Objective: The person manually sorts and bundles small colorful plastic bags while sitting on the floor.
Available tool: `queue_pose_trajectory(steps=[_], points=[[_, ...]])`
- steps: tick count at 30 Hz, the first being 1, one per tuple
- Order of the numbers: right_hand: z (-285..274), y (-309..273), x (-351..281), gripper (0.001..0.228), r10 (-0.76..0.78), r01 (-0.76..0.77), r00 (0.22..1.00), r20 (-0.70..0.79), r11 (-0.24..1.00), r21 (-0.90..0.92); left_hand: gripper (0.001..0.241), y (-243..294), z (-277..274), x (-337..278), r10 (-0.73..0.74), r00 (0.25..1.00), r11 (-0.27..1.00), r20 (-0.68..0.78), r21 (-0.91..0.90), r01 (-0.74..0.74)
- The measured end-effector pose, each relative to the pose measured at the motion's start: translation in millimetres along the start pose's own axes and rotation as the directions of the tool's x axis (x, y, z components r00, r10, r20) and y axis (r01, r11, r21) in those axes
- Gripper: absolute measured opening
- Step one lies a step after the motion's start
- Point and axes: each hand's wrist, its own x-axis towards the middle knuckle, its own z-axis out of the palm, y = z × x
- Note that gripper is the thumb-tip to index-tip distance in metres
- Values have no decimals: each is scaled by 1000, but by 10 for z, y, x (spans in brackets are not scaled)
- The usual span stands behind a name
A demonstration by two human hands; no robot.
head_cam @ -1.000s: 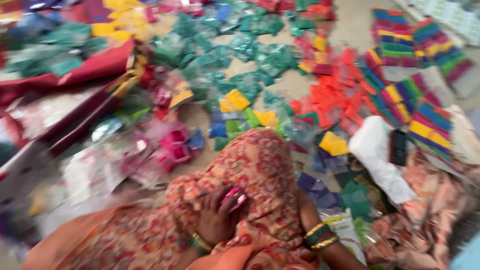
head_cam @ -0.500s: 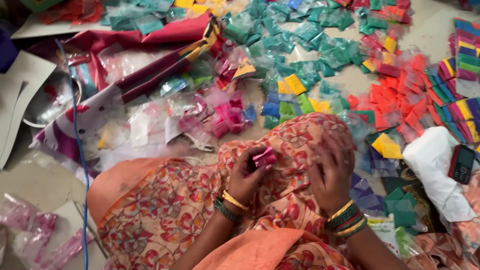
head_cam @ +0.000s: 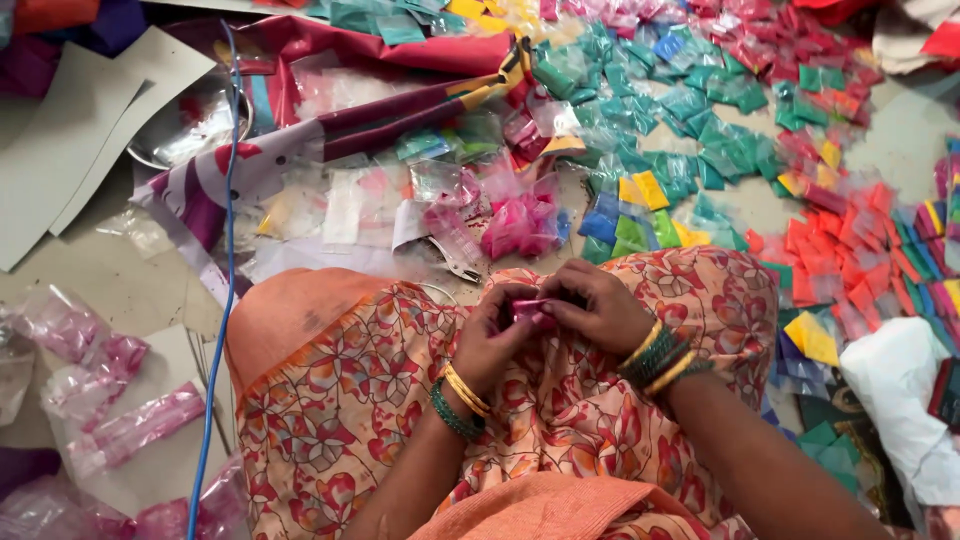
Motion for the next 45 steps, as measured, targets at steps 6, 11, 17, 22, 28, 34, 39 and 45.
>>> queue_pose_trajectory(steps=[6,11,17,22,28,34,39,45], points=[[99,235,145,17,288,-434,900,328,668,604,30,149,59,-70,173,975,963,-137,229,-139],[285,356,27,18,322,-410,907,273,520,749,30,261,97,-52,397,904,810,-159,524,-264],[360,186,-34,19,45,-29,985,-167,995,99,30,84,67,37,369,915,760,-165,620,-195],[379,158,-25,24,-27,16,979,-201,998,-56,29,-282,-87,157,164,958,903,-237,427,-49],[253,104,55,29,133,-128,991,16,975,-184,28,-70,-83,152,304,950,775,-72,598,-203],[204,40,86,30,70,-60,997,44,977,-206,31,-152,-134,203,330,944,761,-26,598,-249],[172,78,79,24,15,-11,999,28,989,-146,33,-247,-148,269,367,930,737,-34,620,-268],[153,8,121,20,-104,97,994,-24,976,-196,32,-298,-143,359,338,937,763,-89,608,-218]])
